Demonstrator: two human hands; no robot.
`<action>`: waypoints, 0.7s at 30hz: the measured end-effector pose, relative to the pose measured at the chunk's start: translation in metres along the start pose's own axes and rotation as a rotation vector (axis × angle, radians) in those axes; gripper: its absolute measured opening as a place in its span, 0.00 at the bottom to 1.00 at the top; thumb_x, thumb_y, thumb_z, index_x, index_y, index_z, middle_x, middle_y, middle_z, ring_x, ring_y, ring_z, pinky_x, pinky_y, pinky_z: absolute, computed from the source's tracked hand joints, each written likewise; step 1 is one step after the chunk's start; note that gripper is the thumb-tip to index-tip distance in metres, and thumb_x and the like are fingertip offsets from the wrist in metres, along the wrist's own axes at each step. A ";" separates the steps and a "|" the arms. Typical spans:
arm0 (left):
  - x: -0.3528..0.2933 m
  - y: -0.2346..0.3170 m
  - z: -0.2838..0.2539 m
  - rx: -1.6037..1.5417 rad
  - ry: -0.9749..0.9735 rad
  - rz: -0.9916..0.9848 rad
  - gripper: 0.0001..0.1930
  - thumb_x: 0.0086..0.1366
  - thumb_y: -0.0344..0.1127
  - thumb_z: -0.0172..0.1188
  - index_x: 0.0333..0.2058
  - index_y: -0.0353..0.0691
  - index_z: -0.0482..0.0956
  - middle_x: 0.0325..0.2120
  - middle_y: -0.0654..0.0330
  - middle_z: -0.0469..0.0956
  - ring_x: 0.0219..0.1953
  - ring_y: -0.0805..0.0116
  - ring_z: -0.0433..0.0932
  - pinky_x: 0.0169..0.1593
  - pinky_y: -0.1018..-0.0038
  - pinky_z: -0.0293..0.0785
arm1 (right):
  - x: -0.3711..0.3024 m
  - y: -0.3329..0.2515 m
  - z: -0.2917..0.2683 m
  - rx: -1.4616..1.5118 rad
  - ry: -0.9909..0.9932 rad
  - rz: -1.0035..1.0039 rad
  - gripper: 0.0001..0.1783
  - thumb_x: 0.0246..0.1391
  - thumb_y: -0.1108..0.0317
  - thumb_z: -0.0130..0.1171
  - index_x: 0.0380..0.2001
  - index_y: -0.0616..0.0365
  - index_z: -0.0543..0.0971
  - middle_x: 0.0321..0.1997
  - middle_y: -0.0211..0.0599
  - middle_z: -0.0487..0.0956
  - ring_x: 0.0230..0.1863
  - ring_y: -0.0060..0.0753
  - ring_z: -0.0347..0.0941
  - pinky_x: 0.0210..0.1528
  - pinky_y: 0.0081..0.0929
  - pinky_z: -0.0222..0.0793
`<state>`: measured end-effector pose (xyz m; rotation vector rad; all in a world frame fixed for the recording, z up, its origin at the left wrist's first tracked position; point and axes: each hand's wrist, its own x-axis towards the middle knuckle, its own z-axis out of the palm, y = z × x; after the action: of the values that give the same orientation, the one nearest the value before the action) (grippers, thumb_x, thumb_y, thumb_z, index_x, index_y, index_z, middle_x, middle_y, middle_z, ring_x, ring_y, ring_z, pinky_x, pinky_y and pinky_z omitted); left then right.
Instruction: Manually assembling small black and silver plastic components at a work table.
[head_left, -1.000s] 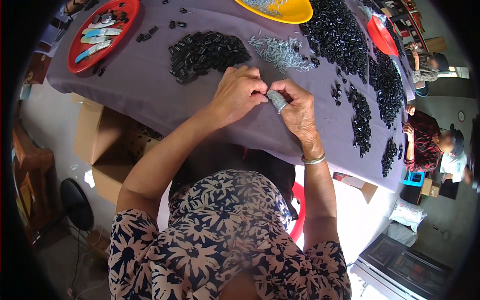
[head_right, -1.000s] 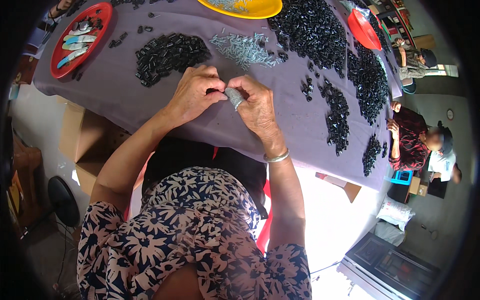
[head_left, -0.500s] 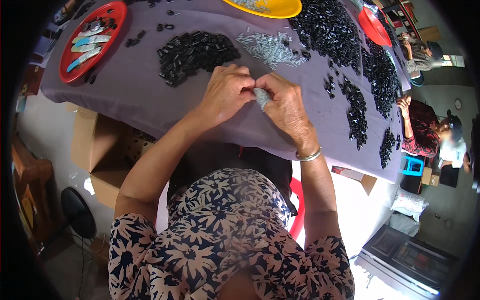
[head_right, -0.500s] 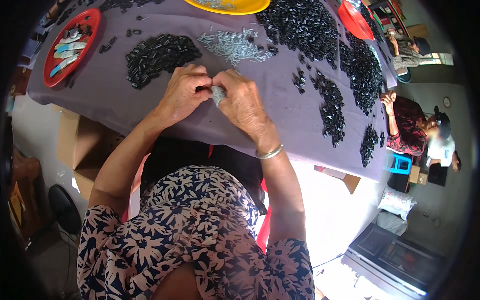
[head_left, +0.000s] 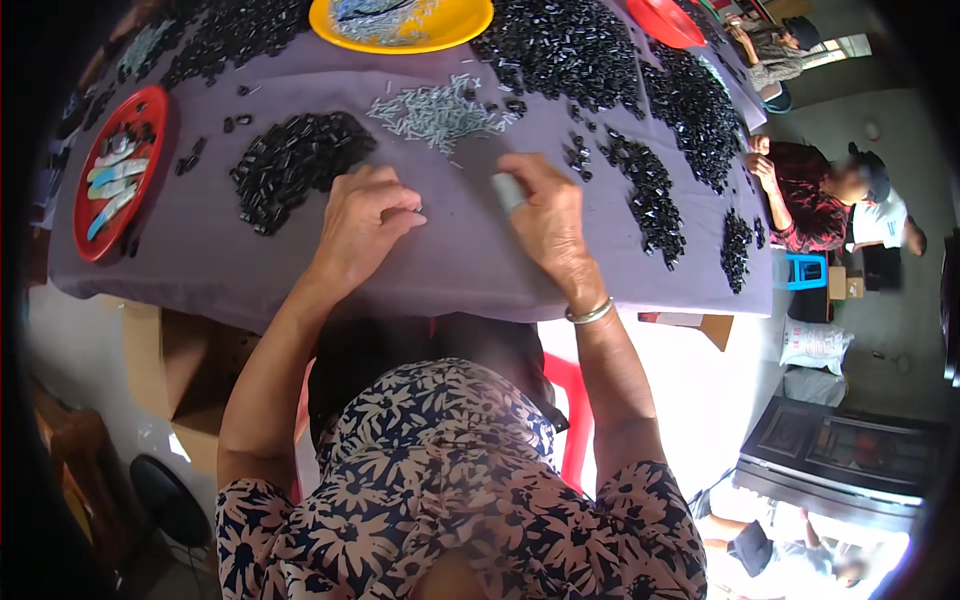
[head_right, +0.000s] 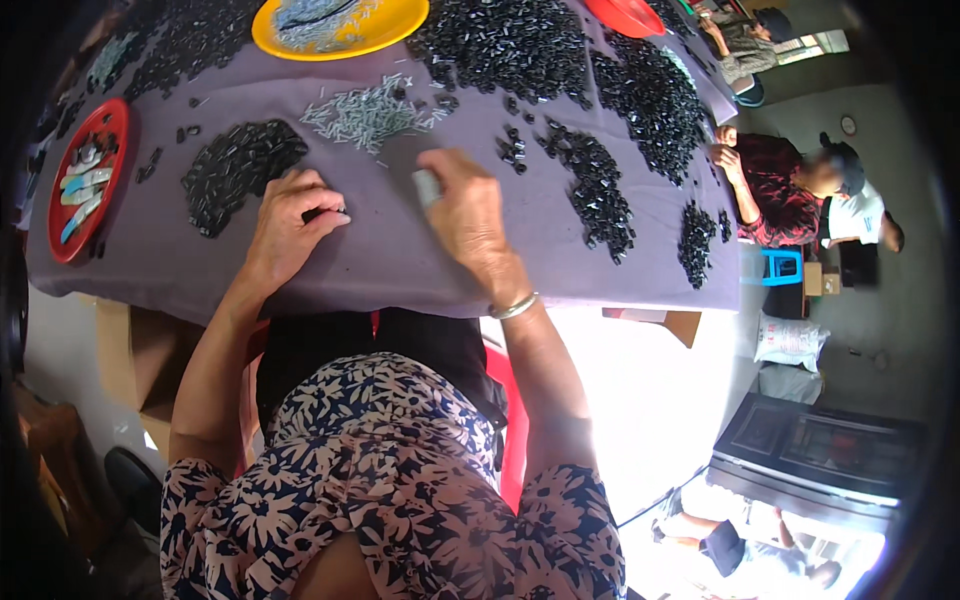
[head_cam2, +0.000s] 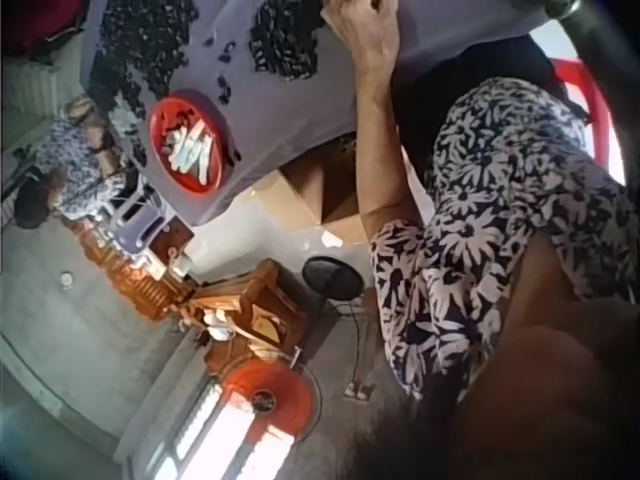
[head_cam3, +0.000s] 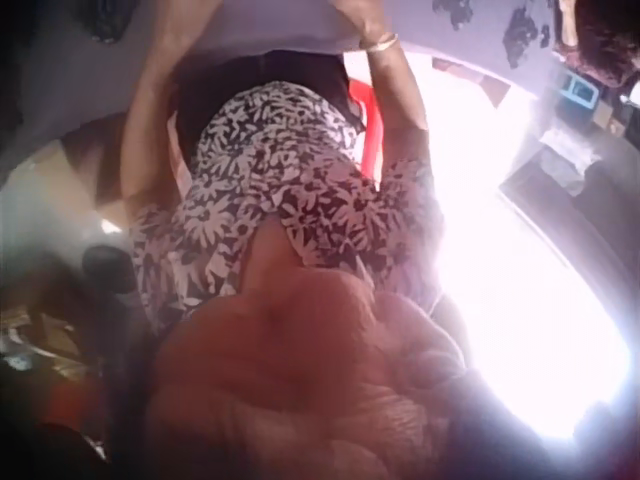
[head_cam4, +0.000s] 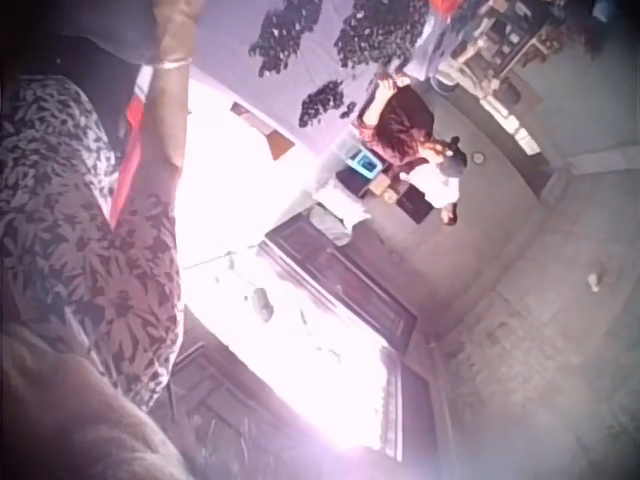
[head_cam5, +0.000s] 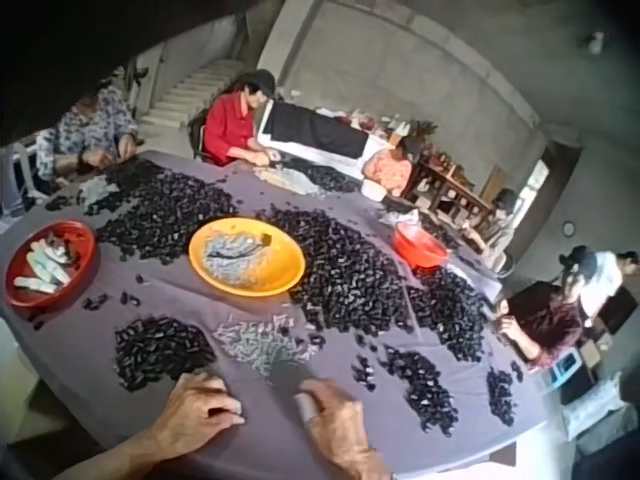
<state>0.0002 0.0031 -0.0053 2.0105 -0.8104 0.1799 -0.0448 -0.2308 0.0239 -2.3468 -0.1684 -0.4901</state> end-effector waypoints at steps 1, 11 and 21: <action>-0.001 0.001 -0.001 -0.013 -0.008 -0.022 0.07 0.48 0.32 0.69 0.27 0.39 0.82 0.25 0.63 0.74 0.35 0.62 0.73 0.43 0.66 0.64 | 0.001 0.018 -0.009 -0.218 0.125 -0.036 0.11 0.50 0.78 0.64 0.39 0.60 0.79 0.34 0.37 0.82 0.30 0.28 0.79 0.34 0.25 0.76; 0.001 0.003 0.001 0.005 -0.021 0.014 0.07 0.49 0.31 0.69 0.28 0.41 0.81 0.24 0.64 0.72 0.34 0.64 0.72 0.44 0.67 0.63 | -0.001 0.094 -0.084 -0.146 0.107 0.247 0.11 0.50 0.79 0.60 0.39 0.59 0.81 0.29 0.35 0.81 0.28 0.24 0.75 0.34 0.23 0.71; 0.002 0.009 -0.002 0.046 -0.021 0.016 0.07 0.49 0.31 0.69 0.28 0.41 0.81 0.24 0.64 0.72 0.34 0.64 0.72 0.44 0.67 0.64 | 0.034 0.092 -0.076 -0.285 0.073 0.069 0.10 0.51 0.79 0.59 0.38 0.59 0.81 0.36 0.39 0.81 0.36 0.37 0.78 0.40 0.29 0.73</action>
<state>-0.0034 0.0006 0.0026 2.0530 -0.8424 0.1883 -0.0121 -0.3504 0.0294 -2.5965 0.0193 -0.5981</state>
